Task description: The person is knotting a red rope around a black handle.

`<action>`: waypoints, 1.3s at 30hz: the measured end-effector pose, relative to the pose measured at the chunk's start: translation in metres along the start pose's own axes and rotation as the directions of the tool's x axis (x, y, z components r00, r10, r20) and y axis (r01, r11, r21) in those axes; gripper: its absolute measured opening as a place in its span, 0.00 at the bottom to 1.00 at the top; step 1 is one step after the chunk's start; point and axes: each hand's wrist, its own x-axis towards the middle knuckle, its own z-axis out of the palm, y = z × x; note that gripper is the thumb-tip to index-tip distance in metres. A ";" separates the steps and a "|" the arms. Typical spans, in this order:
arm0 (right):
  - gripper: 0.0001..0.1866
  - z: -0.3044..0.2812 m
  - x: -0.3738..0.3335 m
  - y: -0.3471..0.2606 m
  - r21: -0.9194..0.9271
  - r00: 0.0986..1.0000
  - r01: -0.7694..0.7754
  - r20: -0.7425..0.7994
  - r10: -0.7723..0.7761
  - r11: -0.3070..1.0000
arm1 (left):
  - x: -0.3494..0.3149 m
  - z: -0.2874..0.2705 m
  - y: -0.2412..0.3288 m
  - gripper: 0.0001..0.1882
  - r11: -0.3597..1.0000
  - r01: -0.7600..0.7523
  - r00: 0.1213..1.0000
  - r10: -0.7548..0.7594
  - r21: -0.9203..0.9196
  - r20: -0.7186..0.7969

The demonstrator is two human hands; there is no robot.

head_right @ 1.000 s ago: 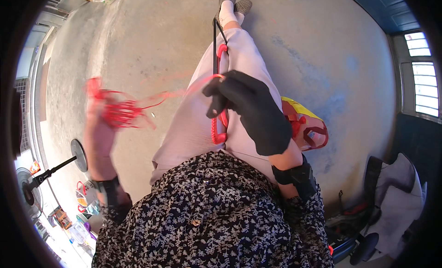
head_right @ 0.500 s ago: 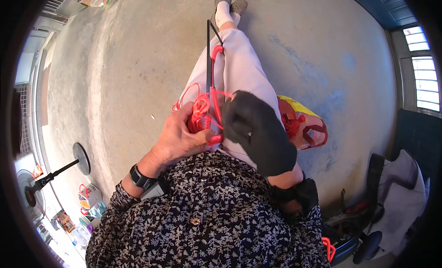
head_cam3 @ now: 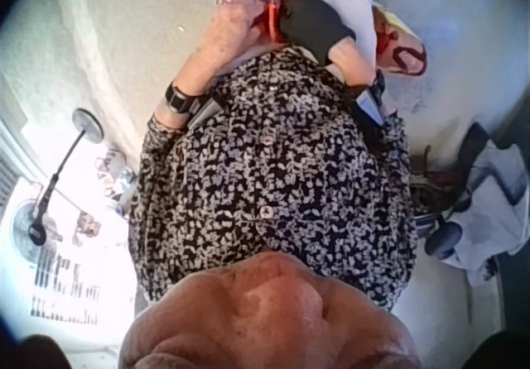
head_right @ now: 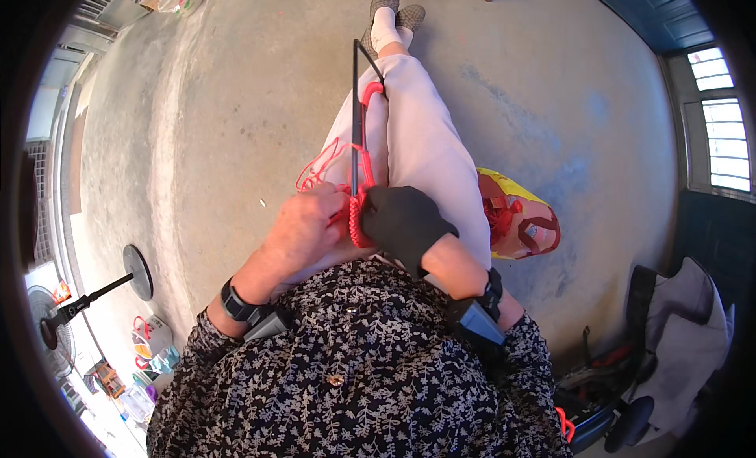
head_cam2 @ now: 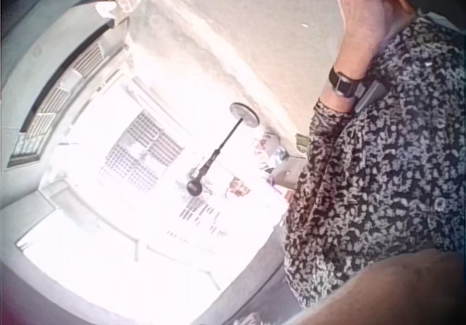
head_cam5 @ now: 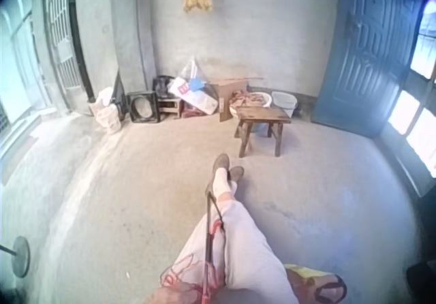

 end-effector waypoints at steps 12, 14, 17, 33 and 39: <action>0.09 -0.050 -0.032 0.032 0.343 0.702 0.505 -0.697 -0.146 0.792 | -0.009 -0.032 0.001 0.29 0.292 0.147 0.984 -0.136 -0.945 0.111; 0.10 -0.056 -0.050 0.013 0.273 0.615 0.526 -0.776 -0.138 0.805 | -0.011 -0.039 0.011 0.36 0.090 0.260 0.965 -0.050 -0.962 0.256; 0.11 -0.065 -0.079 -0.017 0.463 0.706 0.589 -0.693 -0.144 0.662 | -0.003 -0.032 0.031 0.50 -0.200 0.304 0.944 0.194 -0.931 0.266; 0.12 0.002 -0.036 -0.014 0.586 0.998 -0.021 -0.038 0.054 0.810 | -0.083 -0.044 -0.005 0.22 -0.094 0.318 0.887 -0.321 -0.944 0.331; 0.14 0.007 -0.023 -0.003 0.468 0.988 0.034 0.117 -0.099 0.883 | -0.111 -0.038 -0.019 0.10 0.095 0.419 0.899 -0.180 -0.903 0.398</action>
